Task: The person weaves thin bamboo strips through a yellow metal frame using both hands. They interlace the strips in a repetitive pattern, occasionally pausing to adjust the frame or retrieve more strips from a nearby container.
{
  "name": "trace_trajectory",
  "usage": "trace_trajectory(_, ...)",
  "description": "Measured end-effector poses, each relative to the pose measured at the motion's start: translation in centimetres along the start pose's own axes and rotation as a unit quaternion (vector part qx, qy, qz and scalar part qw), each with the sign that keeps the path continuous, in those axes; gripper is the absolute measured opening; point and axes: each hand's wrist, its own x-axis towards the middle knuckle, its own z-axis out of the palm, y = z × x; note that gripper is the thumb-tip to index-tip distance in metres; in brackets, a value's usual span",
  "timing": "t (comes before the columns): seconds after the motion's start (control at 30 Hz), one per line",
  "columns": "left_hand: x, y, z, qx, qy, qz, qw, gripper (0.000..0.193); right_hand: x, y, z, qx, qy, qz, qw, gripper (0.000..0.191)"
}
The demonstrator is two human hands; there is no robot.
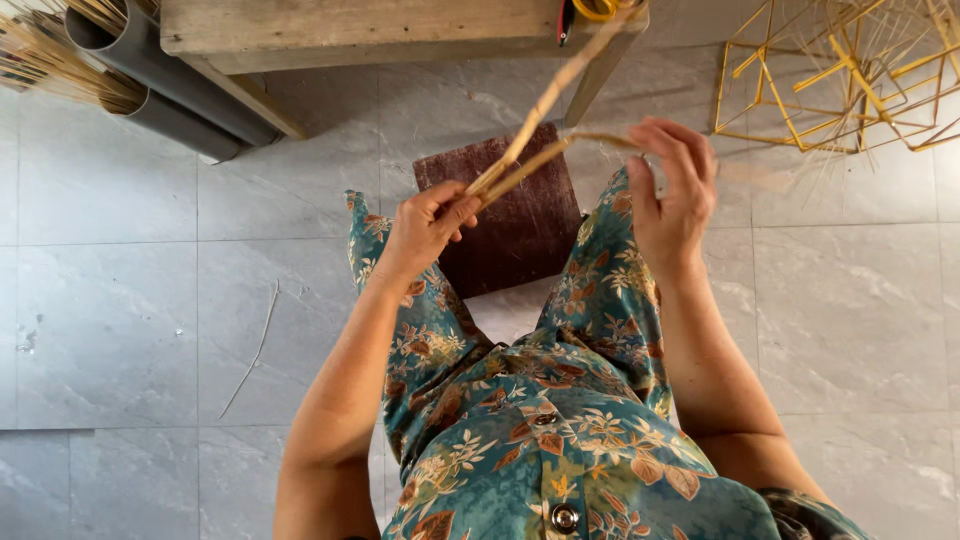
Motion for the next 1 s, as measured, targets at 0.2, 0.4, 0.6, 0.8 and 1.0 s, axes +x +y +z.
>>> trace_trajectory(0.2,-1.2,1.4,3.7,0.156,0.199,0.185,0.95,0.02,-3.3,-0.9,4.2,0.314,-0.25,0.375,0.836,0.032)
trace_trajectory(0.4,-2.4,3.0,5.9,0.257,0.186,0.162,0.934,0.029,-5.5,-0.7,9.4,0.582,-0.163,0.384,0.698,0.034)
trace_trajectory(0.6,-2.8,2.6,5.8,-0.033,0.064,0.001,0.997,0.035,-5.8,1.0,9.8,0.644,-0.153,0.413,0.626,0.023)
trace_trajectory(0.8,-2.9,1.2,6.0,-0.158,-0.011,-0.104,0.982,0.033,-5.7,1.1,9.1,0.64,-0.187,0.414,0.62,0.021)
trace_trajectory(1.0,-3.5,-0.5,7.3,-0.12,-0.031,-0.107,0.987,0.031,-5.9,1.6,8.8,0.632,-0.204,0.428,0.613,0.026)
